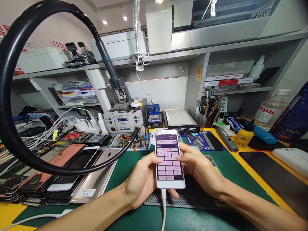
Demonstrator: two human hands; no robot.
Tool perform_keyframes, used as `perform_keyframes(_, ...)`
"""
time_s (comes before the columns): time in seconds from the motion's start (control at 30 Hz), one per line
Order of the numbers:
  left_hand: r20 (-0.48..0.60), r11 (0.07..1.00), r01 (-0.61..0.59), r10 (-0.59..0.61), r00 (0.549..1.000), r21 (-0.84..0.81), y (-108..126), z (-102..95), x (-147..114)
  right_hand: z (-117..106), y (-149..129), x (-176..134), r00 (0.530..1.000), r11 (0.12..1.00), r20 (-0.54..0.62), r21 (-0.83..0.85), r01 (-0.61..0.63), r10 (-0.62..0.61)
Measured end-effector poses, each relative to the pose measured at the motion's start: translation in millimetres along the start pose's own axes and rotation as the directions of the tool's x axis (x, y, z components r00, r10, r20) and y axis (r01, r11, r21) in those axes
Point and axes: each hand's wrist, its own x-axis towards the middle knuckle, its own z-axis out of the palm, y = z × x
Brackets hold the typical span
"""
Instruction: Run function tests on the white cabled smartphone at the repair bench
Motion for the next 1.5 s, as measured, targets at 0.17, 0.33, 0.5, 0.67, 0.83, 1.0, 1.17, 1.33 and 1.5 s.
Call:
perform_keyframes(0.17,0.018,1.000,-0.017,0.017,1.000,-0.006,0,-1.4,0,-1,2,0,1.000,1.000,0.008,-0.010,-0.001,0.001)
perform_keyframes(0.33,0.022,1.000,-0.018,0.018,1.000,-0.003,0,-1.3,1,-2,4,1,1.000,1.000,0.013,-0.013,0.004,-0.004)
perform_keyframes(0.5,0.019,1.000,-0.016,0.016,1.000,-0.006,0,-1.3,1,-2,3,0,1.000,1.000,0.015,-0.001,-0.006,0.006)
perform_keyframes(0.67,0.014,1.000,-0.015,0.015,1.000,-0.009,0,0.0,0,-1,2,1,1.000,1.000,0.023,0.000,-0.001,0.001)
perform_keyframes(0.83,-0.002,1.000,-0.005,0.005,1.000,-0.011,0,1.7,0,-1,2,0,1.000,1.000,0.022,0.006,0.006,-0.006)
perform_keyframes(1.0,-0.012,1.000,-0.004,0.004,1.000,-0.005,0,1.8,0,0,0,0,1.000,1.000,0.017,0.013,0.000,-0.001)
perform_keyframes(1.17,-0.029,1.000,0.001,-0.001,1.000,0.010,0,3.6,-1,0,0,0,1.000,1.000,-0.002,0.018,0.000,0.000)
perform_keyframes(1.33,-0.058,0.999,0.014,-0.011,0.998,0.045,3,4.7,-3,-2,4,1,1.000,1.000,0.016,0.017,0.011,-0.012)
perform_keyframes(1.5,-0.099,0.998,0.012,-0.005,0.995,0.066,5,11.1,-6,-2,5,1,1.000,0.999,-0.011,0.028,0.022,-0.022)
